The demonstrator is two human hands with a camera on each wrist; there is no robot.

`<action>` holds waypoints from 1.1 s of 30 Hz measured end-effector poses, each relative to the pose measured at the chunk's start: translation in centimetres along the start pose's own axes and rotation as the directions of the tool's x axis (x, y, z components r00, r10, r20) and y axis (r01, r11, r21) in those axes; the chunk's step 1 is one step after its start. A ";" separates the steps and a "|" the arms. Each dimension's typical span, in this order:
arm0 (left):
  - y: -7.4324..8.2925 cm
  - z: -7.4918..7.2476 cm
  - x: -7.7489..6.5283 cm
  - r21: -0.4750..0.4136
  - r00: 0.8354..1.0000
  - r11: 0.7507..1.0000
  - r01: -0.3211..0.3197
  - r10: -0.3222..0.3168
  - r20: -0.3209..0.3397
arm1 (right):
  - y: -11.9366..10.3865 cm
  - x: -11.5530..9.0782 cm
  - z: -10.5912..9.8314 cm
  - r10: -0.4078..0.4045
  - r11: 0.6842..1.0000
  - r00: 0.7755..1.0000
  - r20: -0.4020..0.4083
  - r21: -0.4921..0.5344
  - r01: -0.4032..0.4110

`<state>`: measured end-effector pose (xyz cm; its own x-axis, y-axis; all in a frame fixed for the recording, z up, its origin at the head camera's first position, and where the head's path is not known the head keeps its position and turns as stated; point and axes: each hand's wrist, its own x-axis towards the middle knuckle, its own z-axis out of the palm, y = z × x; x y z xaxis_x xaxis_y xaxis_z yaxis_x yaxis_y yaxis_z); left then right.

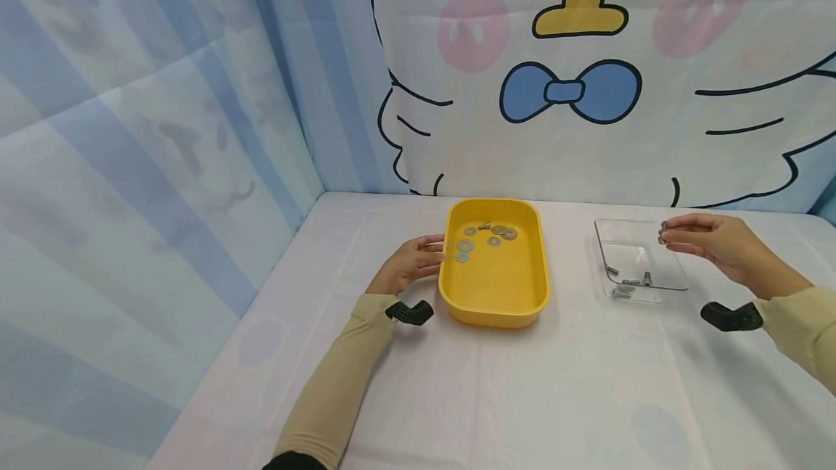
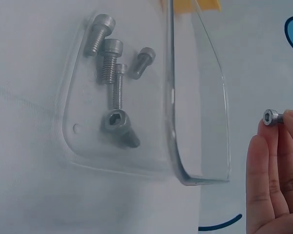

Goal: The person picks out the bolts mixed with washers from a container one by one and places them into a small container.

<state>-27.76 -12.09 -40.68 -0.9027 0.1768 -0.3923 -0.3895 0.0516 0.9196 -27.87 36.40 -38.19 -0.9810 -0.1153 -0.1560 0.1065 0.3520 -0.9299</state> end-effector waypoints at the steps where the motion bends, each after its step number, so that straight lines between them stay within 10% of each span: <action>1: 0.0 0.0 0.0 -0.001 1.000 1.000 0.001 -0.001 0.002 | 0.2 0.1 -0.1 0.004 1.000 1.000 -0.001 0.002 -0.004; 25: 0.0 0.1 0.0 -0.014 0.999 1.000 -0.005 0.005 -0.032 | 7.9 6.8 -3.2 0.055 0.986 0.994 -0.098 -0.152 -0.070; 33: -0.1 0.0 0.2 -0.022 0.999 1.000 0.000 0.000 -0.033 | 4.1 4.3 -1.8 0.094 0.993 0.995 -0.030 -0.070 -0.096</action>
<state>-27.86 -12.02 -40.87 -0.9081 0.1441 -0.3931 -0.3930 0.0301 0.9190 -31.98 39.05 -42.11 -0.9710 -0.0539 -0.2331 0.1888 0.4258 -0.8849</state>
